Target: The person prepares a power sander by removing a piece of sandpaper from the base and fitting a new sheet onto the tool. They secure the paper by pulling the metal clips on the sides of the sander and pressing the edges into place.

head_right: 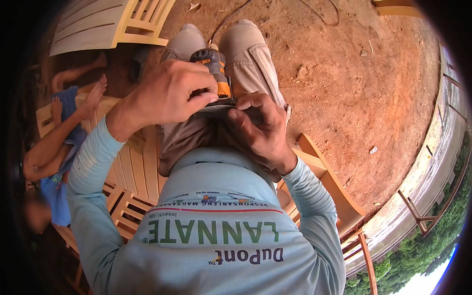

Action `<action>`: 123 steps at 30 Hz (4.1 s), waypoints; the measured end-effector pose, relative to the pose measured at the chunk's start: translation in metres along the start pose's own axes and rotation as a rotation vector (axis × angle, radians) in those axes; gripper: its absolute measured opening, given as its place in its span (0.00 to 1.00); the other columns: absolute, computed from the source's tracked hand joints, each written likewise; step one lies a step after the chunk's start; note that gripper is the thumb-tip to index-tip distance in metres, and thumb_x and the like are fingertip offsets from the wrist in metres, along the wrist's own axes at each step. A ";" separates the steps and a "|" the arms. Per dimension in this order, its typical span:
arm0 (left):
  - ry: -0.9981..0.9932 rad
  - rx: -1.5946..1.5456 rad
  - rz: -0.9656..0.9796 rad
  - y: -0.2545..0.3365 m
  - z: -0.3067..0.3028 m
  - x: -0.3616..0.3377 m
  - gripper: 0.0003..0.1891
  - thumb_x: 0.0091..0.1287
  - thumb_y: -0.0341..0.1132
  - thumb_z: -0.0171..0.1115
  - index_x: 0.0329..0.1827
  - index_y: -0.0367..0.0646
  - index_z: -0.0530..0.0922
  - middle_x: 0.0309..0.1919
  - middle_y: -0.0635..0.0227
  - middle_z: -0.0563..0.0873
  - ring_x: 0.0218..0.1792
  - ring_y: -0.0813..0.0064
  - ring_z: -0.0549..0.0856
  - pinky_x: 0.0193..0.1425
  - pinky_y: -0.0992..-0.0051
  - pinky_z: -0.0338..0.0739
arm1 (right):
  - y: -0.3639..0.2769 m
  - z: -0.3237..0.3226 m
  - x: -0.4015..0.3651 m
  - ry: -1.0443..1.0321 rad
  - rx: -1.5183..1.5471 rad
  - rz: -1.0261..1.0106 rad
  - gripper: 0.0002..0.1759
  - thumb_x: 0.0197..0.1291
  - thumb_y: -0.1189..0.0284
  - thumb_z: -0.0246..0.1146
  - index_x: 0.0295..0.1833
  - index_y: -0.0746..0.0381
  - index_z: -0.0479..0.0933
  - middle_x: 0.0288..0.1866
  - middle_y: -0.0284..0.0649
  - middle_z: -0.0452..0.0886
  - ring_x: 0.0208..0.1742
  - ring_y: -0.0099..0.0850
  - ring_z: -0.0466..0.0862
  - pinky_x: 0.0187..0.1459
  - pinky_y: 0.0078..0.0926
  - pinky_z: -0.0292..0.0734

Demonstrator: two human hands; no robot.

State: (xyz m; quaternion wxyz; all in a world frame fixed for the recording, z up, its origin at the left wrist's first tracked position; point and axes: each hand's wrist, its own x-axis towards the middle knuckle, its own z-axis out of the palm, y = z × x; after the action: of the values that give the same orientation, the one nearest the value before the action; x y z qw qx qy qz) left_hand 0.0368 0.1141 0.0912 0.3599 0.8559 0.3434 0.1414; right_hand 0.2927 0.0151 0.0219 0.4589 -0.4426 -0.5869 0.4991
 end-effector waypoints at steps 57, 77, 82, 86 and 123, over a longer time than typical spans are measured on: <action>0.114 -0.105 -0.065 -0.007 0.008 -0.009 0.09 0.71 0.31 0.80 0.47 0.36 0.92 0.35 0.57 0.90 0.31 0.58 0.88 0.39 0.60 0.81 | -0.015 -0.009 0.052 -0.219 -0.586 -0.584 0.22 0.51 0.76 0.82 0.54 0.58 0.89 0.48 0.37 0.84 0.47 0.43 0.85 0.45 0.42 0.79; 0.151 -0.074 -0.037 -0.005 0.013 -0.012 0.09 0.72 0.30 0.80 0.49 0.35 0.92 0.39 0.54 0.91 0.38 0.49 0.91 0.44 0.56 0.84 | -0.023 -0.010 0.058 -0.286 -0.673 -0.620 0.26 0.45 0.72 0.82 0.55 0.58 0.89 0.51 0.37 0.85 0.51 0.44 0.86 0.51 0.46 0.81; 0.125 -0.080 -0.044 -0.006 0.011 -0.010 0.09 0.72 0.30 0.79 0.49 0.35 0.91 0.39 0.53 0.91 0.40 0.47 0.92 0.46 0.55 0.85 | -0.018 -0.009 0.058 -0.270 -0.678 -0.680 0.26 0.46 0.69 0.82 0.55 0.57 0.90 0.53 0.37 0.85 0.52 0.43 0.86 0.52 0.46 0.80; 0.128 -0.095 -0.057 -0.007 0.012 -0.010 0.09 0.72 0.30 0.79 0.50 0.34 0.91 0.40 0.53 0.91 0.41 0.46 0.92 0.47 0.54 0.85 | -0.016 -0.013 0.064 -0.322 -0.694 -0.722 0.24 0.47 0.69 0.82 0.53 0.57 0.89 0.52 0.37 0.86 0.52 0.42 0.87 0.51 0.45 0.80; 0.503 0.274 -0.012 0.027 0.046 -0.063 0.17 0.59 0.26 0.87 0.50 0.44 0.92 0.47 0.67 0.88 0.45 0.60 0.89 0.51 0.59 0.85 | -0.021 -0.010 0.069 -0.320 -0.611 -0.591 0.17 0.56 0.75 0.83 0.50 0.59 0.87 0.48 0.38 0.86 0.47 0.44 0.86 0.47 0.44 0.83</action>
State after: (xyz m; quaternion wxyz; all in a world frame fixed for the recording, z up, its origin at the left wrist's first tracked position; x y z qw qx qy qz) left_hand 0.0269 0.0332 0.0789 0.1453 0.8327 0.4427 0.2993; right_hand 0.2884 0.0820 0.0506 0.3337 -0.2884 -0.8719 0.2129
